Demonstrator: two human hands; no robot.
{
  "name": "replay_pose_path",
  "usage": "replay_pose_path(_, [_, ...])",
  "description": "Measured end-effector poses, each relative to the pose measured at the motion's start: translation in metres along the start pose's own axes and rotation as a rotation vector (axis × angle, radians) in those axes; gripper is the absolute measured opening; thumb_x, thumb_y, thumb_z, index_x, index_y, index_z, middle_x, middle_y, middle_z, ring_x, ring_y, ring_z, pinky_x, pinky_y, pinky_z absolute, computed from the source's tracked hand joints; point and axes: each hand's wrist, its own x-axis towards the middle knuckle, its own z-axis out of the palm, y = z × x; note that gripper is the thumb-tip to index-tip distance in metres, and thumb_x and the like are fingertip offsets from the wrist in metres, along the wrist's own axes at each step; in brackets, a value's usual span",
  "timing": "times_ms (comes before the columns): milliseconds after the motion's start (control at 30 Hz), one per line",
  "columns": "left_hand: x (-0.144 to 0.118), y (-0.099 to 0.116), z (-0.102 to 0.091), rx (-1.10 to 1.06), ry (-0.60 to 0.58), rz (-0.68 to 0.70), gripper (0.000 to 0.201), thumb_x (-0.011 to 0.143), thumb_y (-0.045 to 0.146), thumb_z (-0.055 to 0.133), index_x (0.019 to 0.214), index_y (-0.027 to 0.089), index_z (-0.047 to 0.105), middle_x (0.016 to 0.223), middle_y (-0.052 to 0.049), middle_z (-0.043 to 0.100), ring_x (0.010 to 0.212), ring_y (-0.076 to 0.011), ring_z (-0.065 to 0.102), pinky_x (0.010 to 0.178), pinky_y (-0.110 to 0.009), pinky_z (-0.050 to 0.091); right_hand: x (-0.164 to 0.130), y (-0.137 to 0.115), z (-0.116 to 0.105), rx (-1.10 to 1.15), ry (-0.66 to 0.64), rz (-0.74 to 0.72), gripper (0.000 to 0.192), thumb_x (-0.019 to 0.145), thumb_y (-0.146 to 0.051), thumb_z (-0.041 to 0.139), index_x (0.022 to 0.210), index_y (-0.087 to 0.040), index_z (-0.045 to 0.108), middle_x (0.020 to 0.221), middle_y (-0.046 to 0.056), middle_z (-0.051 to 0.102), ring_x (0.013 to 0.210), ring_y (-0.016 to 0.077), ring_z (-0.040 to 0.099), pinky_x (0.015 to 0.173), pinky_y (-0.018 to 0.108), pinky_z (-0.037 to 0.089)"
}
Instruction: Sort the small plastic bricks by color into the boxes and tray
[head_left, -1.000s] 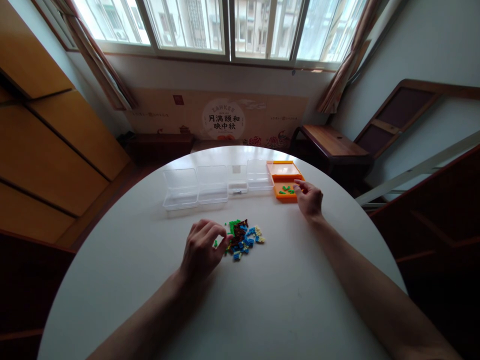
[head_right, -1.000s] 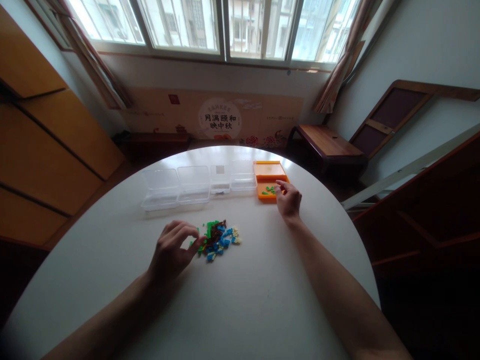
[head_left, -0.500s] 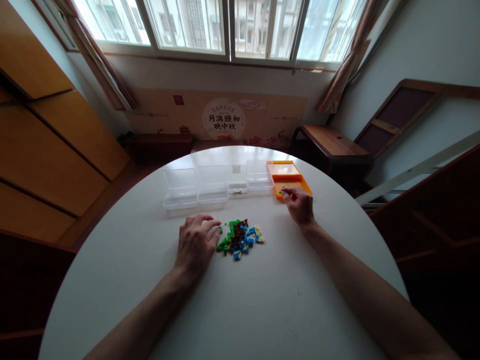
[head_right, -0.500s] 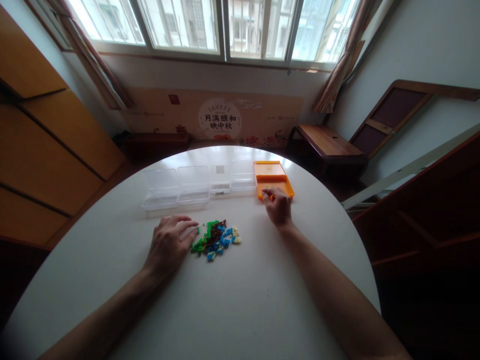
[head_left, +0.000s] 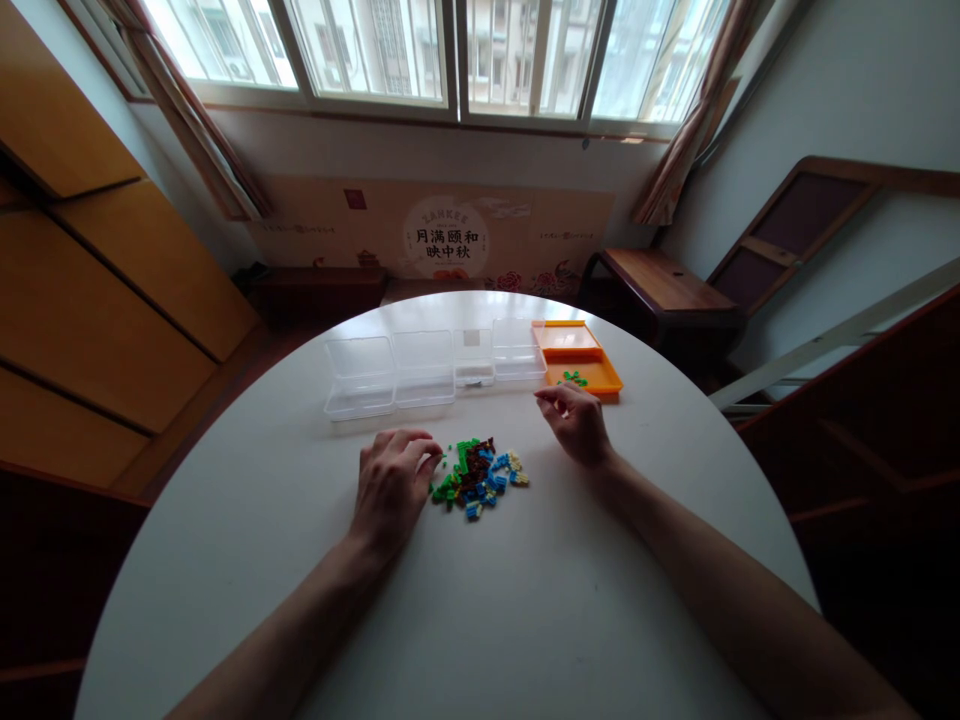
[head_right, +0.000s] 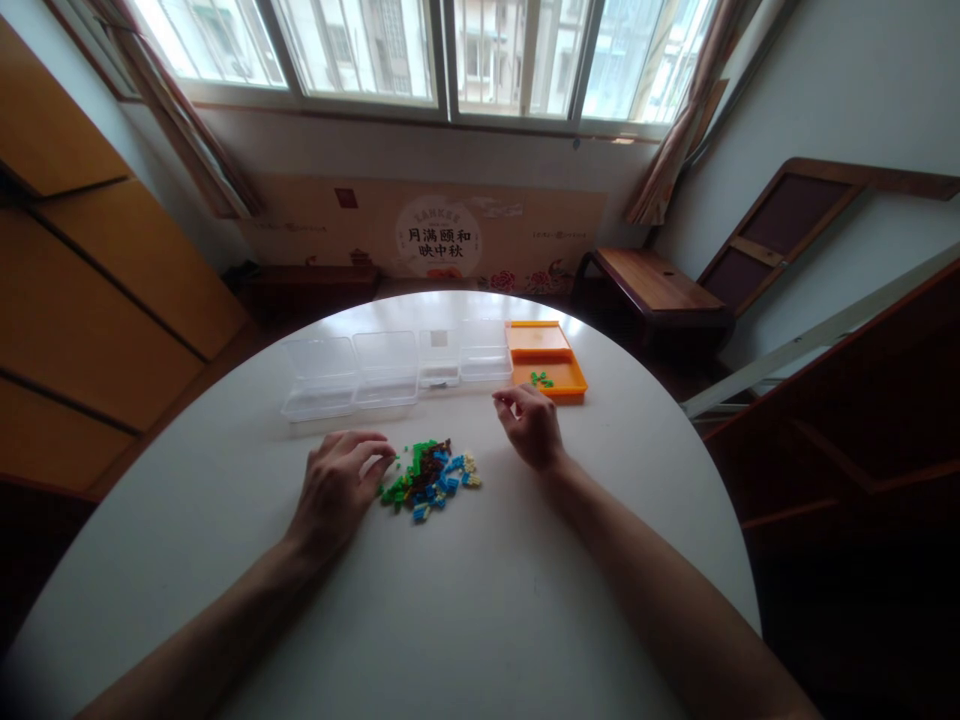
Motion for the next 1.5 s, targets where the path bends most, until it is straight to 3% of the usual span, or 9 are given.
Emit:
replay_pose_path(200, [0.002, 0.013, -0.007, -0.047, 0.111, 0.127, 0.006, 0.088, 0.016, 0.058, 0.085, 0.020, 0.061, 0.082, -0.001, 0.070, 0.083, -0.0186, 0.059, 0.082, -0.035, 0.038, -0.014, -0.040, 0.009, 0.142, -0.265, -0.109, 0.016, 0.087, -0.026, 0.058, 0.089, -0.018, 0.072, 0.072, 0.002, 0.063, 0.056, 0.0110, 0.051, 0.058, 0.023, 0.044])
replay_pose_path(367, [0.001, 0.021, -0.013, -0.070, 0.138, 0.288, 0.009, 0.086, 0.014, 0.060, 0.089, 0.022, 0.061, 0.079, 0.001, 0.070, 0.081, -0.0174, 0.059, 0.081, -0.034, 0.039, -0.023, -0.064, 0.013, 0.265, -0.455, -0.233, 0.022, 0.091, -0.033, 0.055, 0.091, -0.019, 0.072, 0.076, 0.003, 0.065, 0.066, 0.0130, 0.058, 0.066, 0.024, 0.047])
replay_pose_path(500, [0.001, 0.024, -0.015, -0.091, 0.124, 0.356, 0.010, 0.086, 0.014, 0.060, 0.092, 0.023, 0.061, 0.082, 0.002, 0.071, 0.081, -0.0162, 0.059, 0.082, -0.034, 0.040, -0.026, -0.071, 0.015, 0.301, -0.481, -0.293, 0.024, 0.092, -0.032, 0.052, 0.085, -0.018, 0.070, 0.078, 0.005, 0.066, 0.068, 0.0141, 0.060, 0.068, 0.025, 0.048])
replay_pose_path(833, [0.002, 0.025, -0.016, -0.108, 0.114, 0.383, 0.010, 0.086, 0.015, 0.060, 0.088, 0.024, 0.063, 0.079, 0.003, 0.071, 0.081, -0.0158, 0.061, 0.082, -0.033, 0.040, -0.027, -0.068, 0.018, 0.299, -0.464, -0.284, 0.017, 0.089, -0.027, 0.057, 0.082, -0.018, 0.069, 0.078, 0.005, 0.067, 0.069, 0.0144, 0.060, 0.067, 0.025, 0.048])
replay_pose_path(1000, [0.001, 0.023, -0.011, -0.105, 0.126, 0.361, 0.008, 0.084, 0.016, 0.063, 0.088, 0.023, 0.062, 0.081, 0.002, 0.071, 0.080, -0.0165, 0.060, 0.081, -0.034, 0.041, -0.017, -0.048, 0.016, 0.184, -0.328, -0.163, 0.017, 0.088, -0.028, 0.058, 0.083, -0.019, 0.071, 0.072, 0.003, 0.064, 0.059, 0.0122, 0.054, 0.060, 0.024, 0.045])
replay_pose_path(1267, [0.001, 0.020, -0.008, -0.099, 0.133, 0.320, 0.006, 0.084, 0.016, 0.061, 0.082, 0.022, 0.063, 0.077, 0.001, 0.070, 0.079, -0.0167, 0.059, 0.080, -0.033, 0.041, 0.015, 0.021, -0.009, -0.020, 0.197, 0.197, 0.027, 0.084, -0.038, 0.057, 0.087, -0.015, 0.072, 0.076, 0.006, 0.069, 0.061, 0.0162, 0.057, 0.063, 0.029, 0.048])
replay_pose_path(1500, [-0.001, 0.019, -0.007, -0.116, 0.100, 0.305, 0.007, 0.084, 0.015, 0.062, 0.084, 0.022, 0.063, 0.079, 0.000, 0.070, 0.081, -0.0174, 0.058, 0.081, -0.034, 0.041, 0.022, 0.056, -0.023, -0.080, 0.275, 0.339, 0.031, 0.078, -0.038, 0.059, 0.092, -0.014, 0.073, 0.073, 0.006, 0.069, 0.060, 0.0173, 0.057, 0.065, 0.031, 0.048])
